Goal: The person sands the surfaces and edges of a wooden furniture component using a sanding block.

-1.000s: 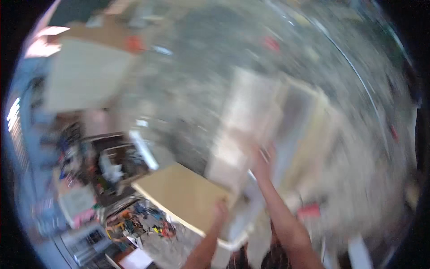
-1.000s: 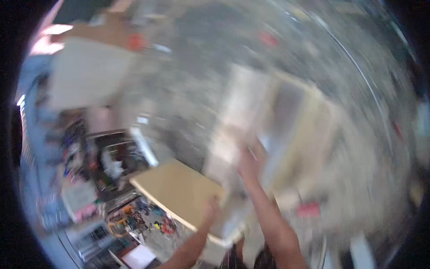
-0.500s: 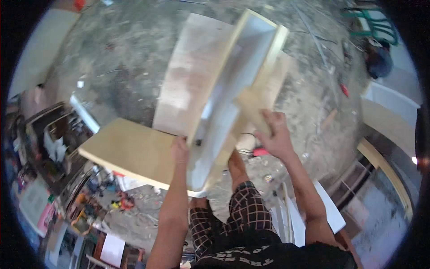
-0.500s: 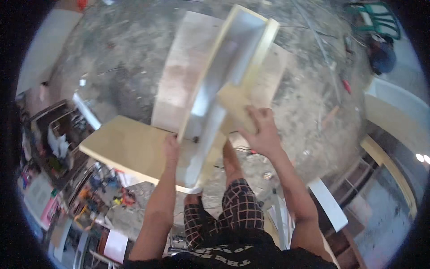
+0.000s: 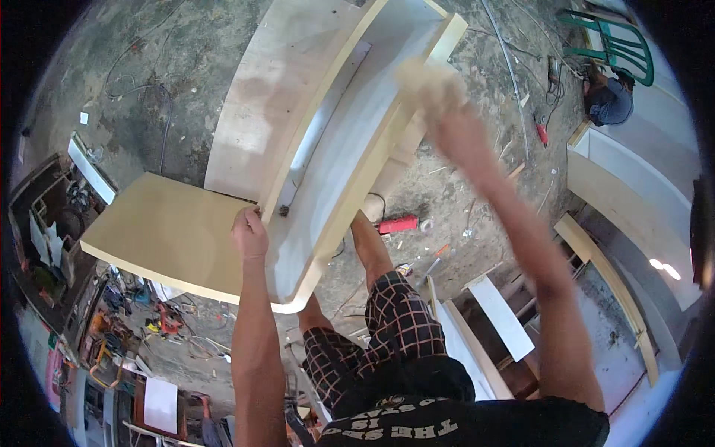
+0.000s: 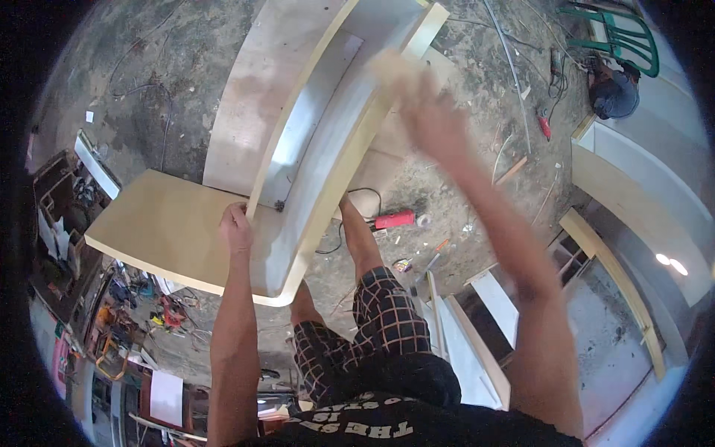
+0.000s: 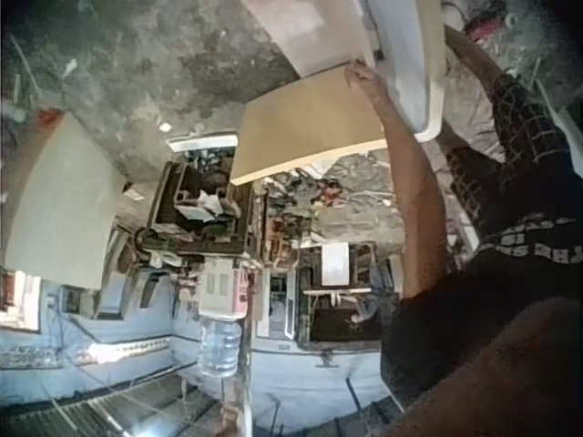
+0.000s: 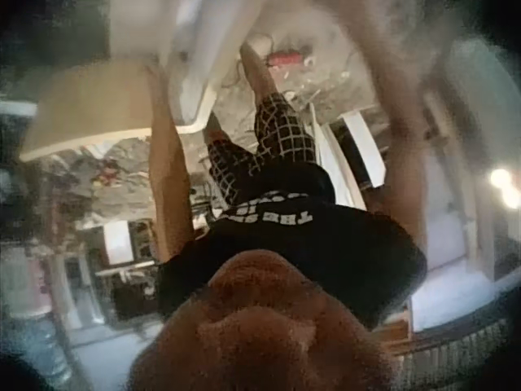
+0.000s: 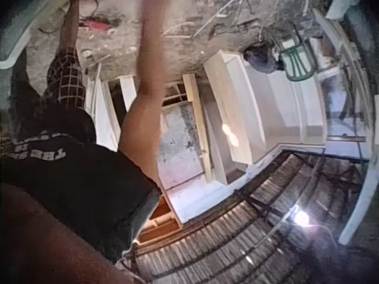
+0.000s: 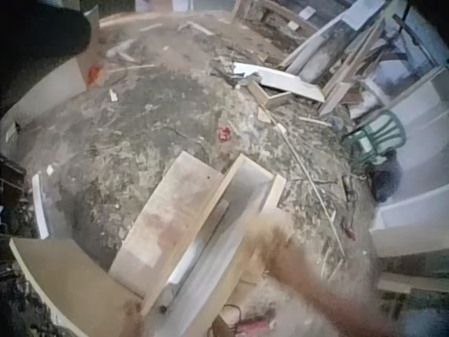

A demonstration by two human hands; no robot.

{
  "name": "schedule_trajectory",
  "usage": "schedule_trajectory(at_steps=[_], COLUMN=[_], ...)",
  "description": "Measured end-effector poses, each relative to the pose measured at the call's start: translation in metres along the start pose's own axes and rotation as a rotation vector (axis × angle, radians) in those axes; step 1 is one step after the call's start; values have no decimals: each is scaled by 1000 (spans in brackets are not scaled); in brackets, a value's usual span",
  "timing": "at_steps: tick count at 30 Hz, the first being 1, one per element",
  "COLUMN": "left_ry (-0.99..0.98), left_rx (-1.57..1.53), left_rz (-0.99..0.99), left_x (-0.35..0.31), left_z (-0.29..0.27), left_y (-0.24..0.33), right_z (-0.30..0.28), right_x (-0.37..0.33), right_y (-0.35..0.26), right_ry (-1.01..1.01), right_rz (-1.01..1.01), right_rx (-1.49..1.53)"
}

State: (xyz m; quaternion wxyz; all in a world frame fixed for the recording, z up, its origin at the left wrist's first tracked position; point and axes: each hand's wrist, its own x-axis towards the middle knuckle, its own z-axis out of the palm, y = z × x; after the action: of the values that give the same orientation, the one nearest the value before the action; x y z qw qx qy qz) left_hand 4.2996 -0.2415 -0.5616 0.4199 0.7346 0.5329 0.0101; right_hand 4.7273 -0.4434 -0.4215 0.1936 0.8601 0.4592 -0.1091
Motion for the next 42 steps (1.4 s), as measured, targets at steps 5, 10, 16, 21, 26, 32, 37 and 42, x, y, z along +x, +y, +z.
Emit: schedule_trajectory(at_steps=[5,10,16,21,26,32,37,42], left_ry=[13,30,45,56,63,86,59,50], left_rx=[14,20,42,31,64,21,101,35], left_rz=[-51,-6,-37,3,-110,-50,-109,-110], left_x=[-9,-6,-12,-8,-12,-4,-4,-2], left_z=[-6,-3,-16,-6,-12,-5,-12,-7], left_y=[-2,22,12,23,18,24,21,22], right_z=[9,2,-6,1,-4,-9,8,1], right_x=[-57,13,-53,27,-67,38,-65,20], right_y=[-38,42,-30,36,-55,41,-31,23], right_ry=[-150,248,-228,221,-72,266,-32,98], right_rz=[-550,-4,-544,56,-542,2,-407,-132], right_rx=[14,156,245,199,258,193,178,163])
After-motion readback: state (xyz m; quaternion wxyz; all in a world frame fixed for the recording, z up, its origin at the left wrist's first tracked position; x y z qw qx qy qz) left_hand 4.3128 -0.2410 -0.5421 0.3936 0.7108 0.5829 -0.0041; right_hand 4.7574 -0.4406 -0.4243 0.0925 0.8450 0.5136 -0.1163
